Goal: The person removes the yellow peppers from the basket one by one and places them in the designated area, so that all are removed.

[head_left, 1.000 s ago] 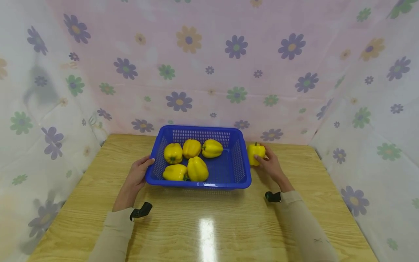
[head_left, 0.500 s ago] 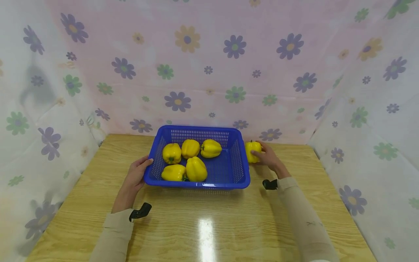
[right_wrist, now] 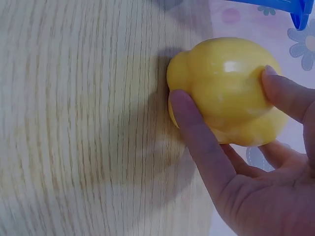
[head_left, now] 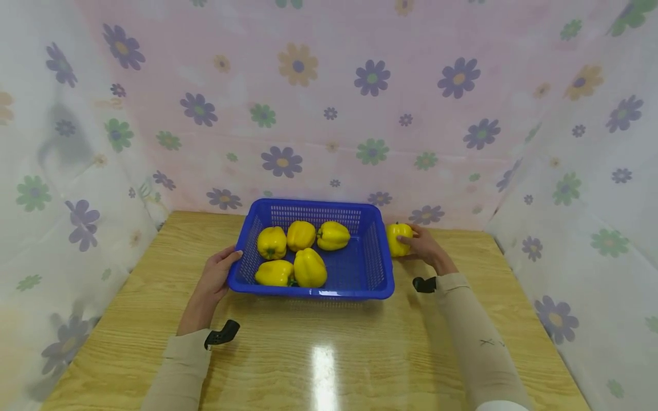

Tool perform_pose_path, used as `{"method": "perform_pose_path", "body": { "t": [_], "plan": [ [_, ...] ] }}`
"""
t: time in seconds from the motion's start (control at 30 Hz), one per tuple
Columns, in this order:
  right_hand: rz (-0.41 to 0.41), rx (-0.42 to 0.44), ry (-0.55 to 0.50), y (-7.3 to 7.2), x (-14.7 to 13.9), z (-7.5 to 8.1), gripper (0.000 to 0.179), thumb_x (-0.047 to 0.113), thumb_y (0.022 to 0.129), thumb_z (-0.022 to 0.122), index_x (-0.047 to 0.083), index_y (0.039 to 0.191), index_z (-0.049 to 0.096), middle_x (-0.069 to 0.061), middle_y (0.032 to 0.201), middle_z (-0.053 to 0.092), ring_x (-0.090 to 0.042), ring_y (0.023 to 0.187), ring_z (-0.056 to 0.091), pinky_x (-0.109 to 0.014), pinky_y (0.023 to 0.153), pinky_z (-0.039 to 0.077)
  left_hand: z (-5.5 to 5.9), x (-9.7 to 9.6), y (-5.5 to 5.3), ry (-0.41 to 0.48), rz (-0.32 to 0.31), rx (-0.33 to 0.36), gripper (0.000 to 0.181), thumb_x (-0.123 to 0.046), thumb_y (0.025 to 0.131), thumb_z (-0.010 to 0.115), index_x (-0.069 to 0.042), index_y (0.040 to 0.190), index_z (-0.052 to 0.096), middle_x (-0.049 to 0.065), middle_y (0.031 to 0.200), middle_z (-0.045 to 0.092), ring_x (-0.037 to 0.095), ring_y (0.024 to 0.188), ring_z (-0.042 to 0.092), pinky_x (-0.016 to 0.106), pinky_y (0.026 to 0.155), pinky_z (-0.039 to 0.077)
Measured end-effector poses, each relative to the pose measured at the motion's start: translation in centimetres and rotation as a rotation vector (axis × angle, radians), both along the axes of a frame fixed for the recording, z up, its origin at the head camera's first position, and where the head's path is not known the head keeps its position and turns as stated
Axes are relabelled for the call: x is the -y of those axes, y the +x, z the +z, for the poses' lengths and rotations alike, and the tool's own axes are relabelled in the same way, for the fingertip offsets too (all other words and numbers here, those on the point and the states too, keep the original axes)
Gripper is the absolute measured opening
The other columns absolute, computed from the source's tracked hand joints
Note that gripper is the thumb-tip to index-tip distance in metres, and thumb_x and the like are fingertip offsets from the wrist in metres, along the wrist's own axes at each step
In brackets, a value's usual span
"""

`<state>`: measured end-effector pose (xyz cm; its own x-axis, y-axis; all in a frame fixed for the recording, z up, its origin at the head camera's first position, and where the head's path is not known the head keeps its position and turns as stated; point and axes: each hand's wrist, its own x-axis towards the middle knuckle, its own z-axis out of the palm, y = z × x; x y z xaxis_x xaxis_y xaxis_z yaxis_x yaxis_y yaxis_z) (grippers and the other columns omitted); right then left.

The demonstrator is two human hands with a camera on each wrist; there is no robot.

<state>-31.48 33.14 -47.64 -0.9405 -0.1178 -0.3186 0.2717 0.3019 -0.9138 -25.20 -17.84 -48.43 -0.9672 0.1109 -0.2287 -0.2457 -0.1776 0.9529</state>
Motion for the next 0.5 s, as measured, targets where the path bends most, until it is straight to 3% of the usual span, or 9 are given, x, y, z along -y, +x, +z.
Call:
{"method": "perform_pose_path", "body": {
  "t": [0.5],
  "plan": [
    [0.021,-0.016,0.077,-0.3,-0.35,-0.35,0.075,0.017,0.106,0.055,0.003,0.163,0.007,-0.038,0.158,0.021,-0.053,0.137,0.042,-0.058,0.104,0.049,-0.13,0.03,-0.09,-0.022,0.0,-0.007,0.06,-0.021,0.11,0.046,0.004,0.159,0.023,0.022,0.151,0.041,0.003,0.105,0.065,0.026,0.094,0.056]
  ]
}}
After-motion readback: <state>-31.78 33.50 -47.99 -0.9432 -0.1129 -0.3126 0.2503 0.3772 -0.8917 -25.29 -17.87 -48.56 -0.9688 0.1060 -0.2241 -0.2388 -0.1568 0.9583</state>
